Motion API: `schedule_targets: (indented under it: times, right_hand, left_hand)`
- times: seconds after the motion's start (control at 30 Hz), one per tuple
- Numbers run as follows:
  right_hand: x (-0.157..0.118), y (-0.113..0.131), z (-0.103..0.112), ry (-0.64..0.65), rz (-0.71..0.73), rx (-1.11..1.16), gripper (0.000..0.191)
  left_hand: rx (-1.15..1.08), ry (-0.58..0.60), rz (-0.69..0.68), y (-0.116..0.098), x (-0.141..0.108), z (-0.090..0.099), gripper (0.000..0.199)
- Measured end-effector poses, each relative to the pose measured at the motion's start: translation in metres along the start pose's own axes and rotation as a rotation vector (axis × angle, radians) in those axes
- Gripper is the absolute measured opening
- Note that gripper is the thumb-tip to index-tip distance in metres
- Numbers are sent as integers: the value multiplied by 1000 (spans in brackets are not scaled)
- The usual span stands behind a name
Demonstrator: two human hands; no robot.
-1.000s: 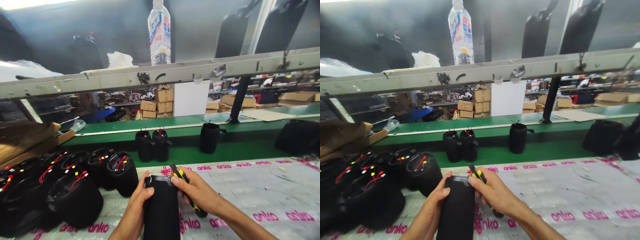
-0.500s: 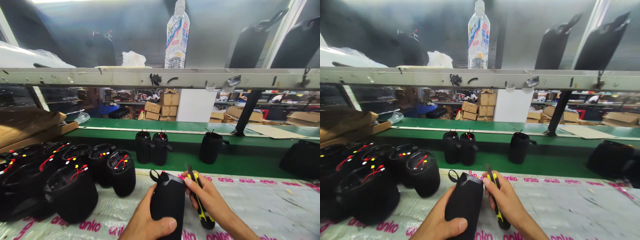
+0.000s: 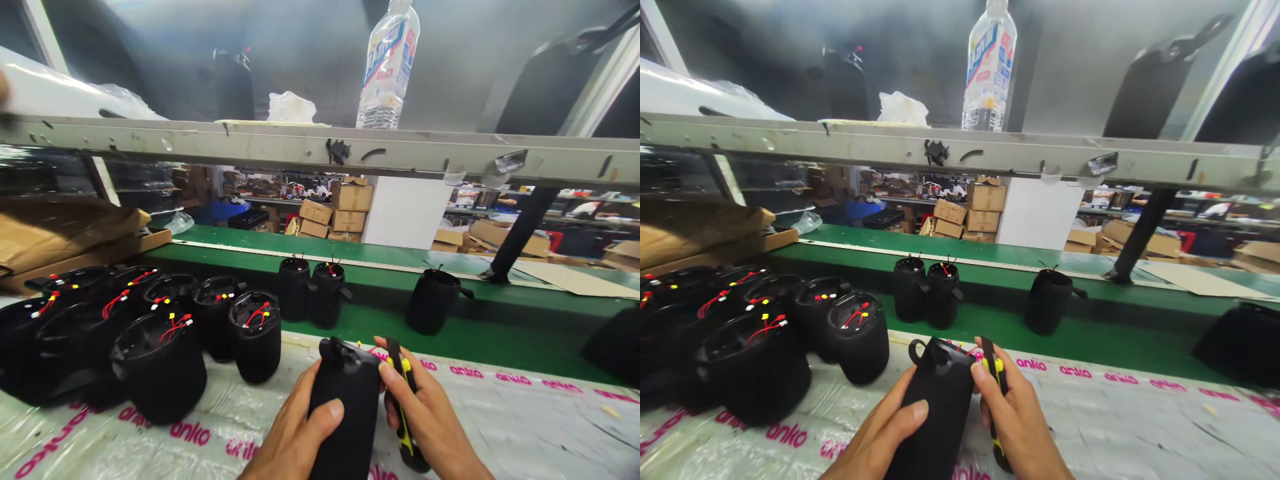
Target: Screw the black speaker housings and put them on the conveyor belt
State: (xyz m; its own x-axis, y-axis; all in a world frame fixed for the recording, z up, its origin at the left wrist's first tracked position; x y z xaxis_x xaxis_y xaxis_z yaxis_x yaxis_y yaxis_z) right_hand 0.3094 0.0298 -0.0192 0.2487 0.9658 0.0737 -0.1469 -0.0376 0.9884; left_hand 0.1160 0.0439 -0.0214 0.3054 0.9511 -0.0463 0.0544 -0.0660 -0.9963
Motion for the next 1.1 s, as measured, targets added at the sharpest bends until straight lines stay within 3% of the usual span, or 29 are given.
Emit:
schedule_targets:
  times: [0.07, 0.13, 0.4, 0.53, 0.6, 0.67, 0.83, 0.93, 1.1]
  right_hand:
    - [3, -7, -4, 45, -18, 8, 68]
    - [5, -14, -6, 86, -27, 15, 66]
    - [4, -12, -11, 182, -55, 2, 61]
    - [-1, -1, -1, 99, -15, -101, 52]
    - [-6, 5, 6, 65, 59, -208, 46]
    - [-12, 12, 9, 82, 223, -329, 37]
    - [-23, 29, 0, 316, 721, -707, 14]
    - [-20, 39, -5, 332, 830, -902, 15]
    - [-11, 49, -9, 351, 821, -1034, 8]
  left_hand:
    - [-97, 156, 44, 0, 3, -3, 62]
    - [-129, 241, 70, 1, 5, -5, 65]
    - [-146, 194, 65, 9, 7, -7, 65]
    - [-163, 112, 69, 2, 8, -4, 54]
    - [-169, 76, 82, -2, 9, -2, 50]
    - [-180, 57, 73, -5, 9, 1, 52]
    - [-121, 3, -33, -9, 11, 9, 58]
    - [-80, -7, -101, -14, 12, 10, 61]
    - [-6, 28, -221, -22, 12, 9, 64]
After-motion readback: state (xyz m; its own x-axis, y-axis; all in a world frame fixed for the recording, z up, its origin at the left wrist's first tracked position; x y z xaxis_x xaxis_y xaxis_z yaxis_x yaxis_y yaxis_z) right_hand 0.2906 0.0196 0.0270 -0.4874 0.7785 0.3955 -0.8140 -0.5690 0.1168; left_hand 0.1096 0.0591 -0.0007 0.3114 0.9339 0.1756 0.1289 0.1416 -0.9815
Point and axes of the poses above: each hand's wrist, its own x-axis towards the middle knuckle, its own z-axis out of the back of the hand, y = z × x, the point moved 3 cm from there along x, towards the middle knuckle, and after that the axes turned 5 degrees about x, right-handed, at the moved point
